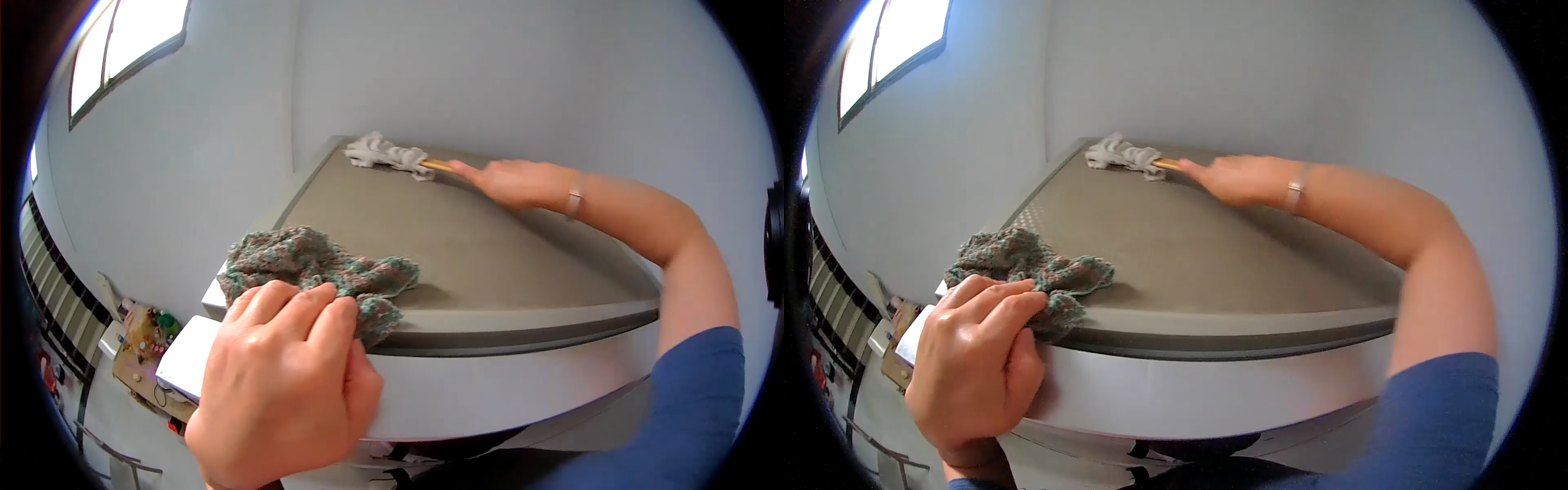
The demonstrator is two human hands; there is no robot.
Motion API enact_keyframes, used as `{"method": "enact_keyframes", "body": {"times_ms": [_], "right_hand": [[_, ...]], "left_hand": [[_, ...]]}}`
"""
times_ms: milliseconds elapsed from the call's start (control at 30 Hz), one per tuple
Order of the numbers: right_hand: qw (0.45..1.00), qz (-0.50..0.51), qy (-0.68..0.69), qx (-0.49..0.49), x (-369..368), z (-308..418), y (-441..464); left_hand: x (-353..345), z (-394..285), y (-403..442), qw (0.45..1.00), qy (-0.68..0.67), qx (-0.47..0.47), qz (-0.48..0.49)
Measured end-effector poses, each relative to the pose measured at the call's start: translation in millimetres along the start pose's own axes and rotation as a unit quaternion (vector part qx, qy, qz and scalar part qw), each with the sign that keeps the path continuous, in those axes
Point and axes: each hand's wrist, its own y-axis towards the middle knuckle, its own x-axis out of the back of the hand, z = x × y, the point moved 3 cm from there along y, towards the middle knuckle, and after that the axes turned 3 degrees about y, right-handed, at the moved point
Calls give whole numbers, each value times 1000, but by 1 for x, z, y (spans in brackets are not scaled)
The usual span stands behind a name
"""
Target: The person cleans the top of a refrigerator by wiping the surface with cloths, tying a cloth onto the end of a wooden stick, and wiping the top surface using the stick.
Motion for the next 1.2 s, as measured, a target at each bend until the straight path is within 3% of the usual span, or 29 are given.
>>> {"method": "enact_keyframes", "body": {"times_ms": [100, 200, 267, 333, 400, 467, 500, 567, 667, 767, 833, 900, 967, 1100, 1167, 1200], "right_hand": [[997, -43, -54, 29, 3, -7, 33], [998, 22, 26, -56, -4, -14, 33], [998, -47, -43, -23, -21, -51, 5], [993, 20, -71, -90, -30, -86, -32], [979, 50, 0, -196, -44, -129, -62], [993, -14, -80, -83, -72, -190, -75], [993, -15, -78, -86, -70, -188, -85], [966, 69, -112, -222, -64, -188, -119], [966, 67, -85, -236, -97, -220, -101], [972, 58, -87, -210, -96, -211, -71], [988, 38, -59, -140, -99, -211, -46], [993, 21, -11, -117, -72, -176, -13], [978, 76, 6, -195, -44, -123, -23], [986, 54, -56, -146, -43, -140, -27], [994, -90, 15, -63, -53, -173, -22], [994, -90, 15, -65, -46, -174, -32]], "left_hand": [[0, -1, 0, 1000, 2, 1, -6], [1, 1, -2, 1000, 3, 6, -8], [1, 1, -2, 1000, 3, 1, -7], [3, -2, -1, 1000, 1, 7, 3], [-1, -8, 0, 1000, 4, 12, 6], [-4, -10, 0, 1000, 9, 15, 5], [-4, -12, 0, 1000, 14, 18, 4], [-5, -13, 0, 1000, 4, 19, -1], [-21, -19, -2, 1000, -12, 5, -5], [-31, -30, -2, 1000, 5, 6, -5], [-33, -36, 0, 1000, 16, 5, -2], [-19, -24, 8, 1000, 11, 8, 11], [-14, -22, 8, 1000, 15, 2, 3], [-7, -9, 8, 999, 6, 20, 27], [-6, -7, 7, 999, 5, 17, 28], [-6, -6, 7, 999, 5, 21, 30]]}}
